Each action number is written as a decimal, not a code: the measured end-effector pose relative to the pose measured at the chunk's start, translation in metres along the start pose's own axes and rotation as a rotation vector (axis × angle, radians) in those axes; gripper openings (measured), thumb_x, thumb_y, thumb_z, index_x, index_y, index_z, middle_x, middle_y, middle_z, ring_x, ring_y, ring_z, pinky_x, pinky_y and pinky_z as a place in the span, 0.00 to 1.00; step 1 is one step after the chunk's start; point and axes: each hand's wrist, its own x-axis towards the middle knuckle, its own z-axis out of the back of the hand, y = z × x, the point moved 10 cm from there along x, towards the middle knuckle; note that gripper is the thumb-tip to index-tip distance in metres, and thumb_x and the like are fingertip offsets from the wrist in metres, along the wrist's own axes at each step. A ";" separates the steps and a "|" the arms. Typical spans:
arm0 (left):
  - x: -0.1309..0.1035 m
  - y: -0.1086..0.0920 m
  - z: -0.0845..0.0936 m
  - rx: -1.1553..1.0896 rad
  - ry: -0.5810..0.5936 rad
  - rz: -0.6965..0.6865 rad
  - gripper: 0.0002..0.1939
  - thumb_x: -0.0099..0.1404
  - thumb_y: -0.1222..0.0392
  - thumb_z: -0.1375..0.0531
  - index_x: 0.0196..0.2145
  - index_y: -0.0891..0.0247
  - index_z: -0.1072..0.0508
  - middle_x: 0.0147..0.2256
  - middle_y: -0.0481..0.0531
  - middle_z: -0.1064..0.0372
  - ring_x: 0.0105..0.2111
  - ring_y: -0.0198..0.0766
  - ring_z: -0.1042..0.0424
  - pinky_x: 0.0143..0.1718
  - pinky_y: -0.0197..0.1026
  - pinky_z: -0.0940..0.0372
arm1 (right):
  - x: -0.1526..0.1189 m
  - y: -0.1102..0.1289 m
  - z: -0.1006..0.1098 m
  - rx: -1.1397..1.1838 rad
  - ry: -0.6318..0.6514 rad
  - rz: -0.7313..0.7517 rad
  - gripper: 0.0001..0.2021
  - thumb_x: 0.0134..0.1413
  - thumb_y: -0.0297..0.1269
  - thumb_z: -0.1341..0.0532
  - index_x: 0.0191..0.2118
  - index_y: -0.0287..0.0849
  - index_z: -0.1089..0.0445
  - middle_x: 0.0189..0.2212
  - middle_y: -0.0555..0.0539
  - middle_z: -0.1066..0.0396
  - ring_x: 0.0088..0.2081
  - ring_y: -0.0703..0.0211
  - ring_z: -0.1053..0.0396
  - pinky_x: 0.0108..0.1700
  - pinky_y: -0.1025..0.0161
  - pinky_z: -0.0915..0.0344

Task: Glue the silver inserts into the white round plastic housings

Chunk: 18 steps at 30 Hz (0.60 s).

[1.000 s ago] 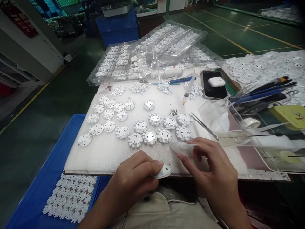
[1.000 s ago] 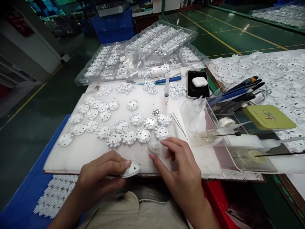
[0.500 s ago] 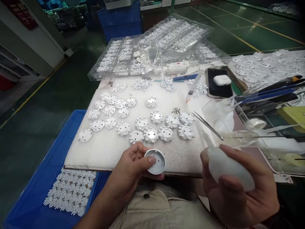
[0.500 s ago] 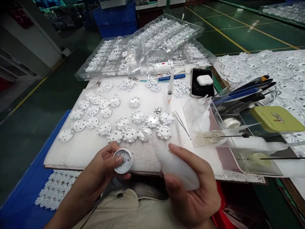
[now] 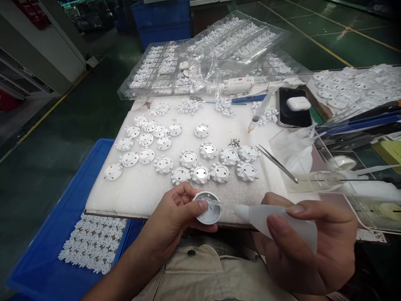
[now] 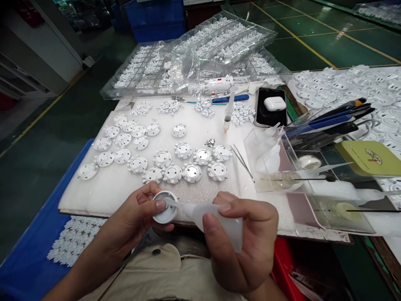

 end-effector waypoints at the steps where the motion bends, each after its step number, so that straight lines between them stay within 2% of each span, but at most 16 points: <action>1: 0.000 0.000 0.000 0.007 0.002 0.000 0.12 0.55 0.69 0.30 0.29 0.66 0.33 0.27 0.48 0.26 0.26 0.34 0.27 0.26 0.39 0.23 | 0.001 0.001 -0.001 0.018 -0.008 -0.002 0.13 0.58 0.23 0.41 0.43 0.47 0.41 0.26 0.52 0.39 0.19 0.67 0.43 0.17 0.66 0.46; 5: 0.000 0.001 0.000 0.024 0.007 0.002 0.13 0.55 0.68 0.30 0.28 0.66 0.33 0.27 0.48 0.27 0.26 0.34 0.27 0.26 0.39 0.24 | 0.003 0.002 -0.002 0.114 -0.073 0.007 0.09 0.58 0.26 0.40 0.42 0.45 0.38 0.28 0.51 0.36 0.20 0.67 0.43 0.17 0.66 0.49; 8: 0.000 0.001 0.000 0.030 0.009 0.006 0.13 0.55 0.67 0.29 0.28 0.66 0.33 0.27 0.48 0.27 0.26 0.34 0.27 0.27 0.39 0.24 | 0.003 0.000 -0.001 0.172 -0.094 -0.007 0.09 0.58 0.26 0.39 0.41 0.45 0.36 0.26 0.52 0.38 0.20 0.66 0.41 0.17 0.66 0.49; 11: 0.001 0.001 0.000 0.031 0.014 0.007 0.13 0.55 0.67 0.30 0.28 0.65 0.33 0.27 0.48 0.27 0.27 0.34 0.27 0.27 0.39 0.24 | 0.003 0.000 -0.001 0.147 -0.086 -0.021 0.10 0.58 0.25 0.39 0.42 0.46 0.36 0.23 0.53 0.40 0.21 0.65 0.40 0.18 0.66 0.48; 15: 0.001 0.001 0.000 0.025 0.014 0.011 0.13 0.54 0.67 0.29 0.28 0.65 0.33 0.27 0.47 0.27 0.26 0.35 0.27 0.27 0.39 0.24 | 0.001 0.006 0.007 0.134 -0.128 0.039 0.09 0.57 0.25 0.38 0.41 0.44 0.35 0.27 0.51 0.35 0.19 0.68 0.42 0.16 0.66 0.49; 18: 0.001 0.001 0.001 0.008 0.004 0.021 0.14 0.53 0.66 0.29 0.27 0.65 0.33 0.25 0.47 0.29 0.25 0.34 0.27 0.26 0.39 0.25 | 0.002 0.008 0.016 0.078 -0.124 0.085 0.08 0.58 0.29 0.38 0.42 0.44 0.35 0.28 0.51 0.34 0.21 0.66 0.38 0.19 0.67 0.42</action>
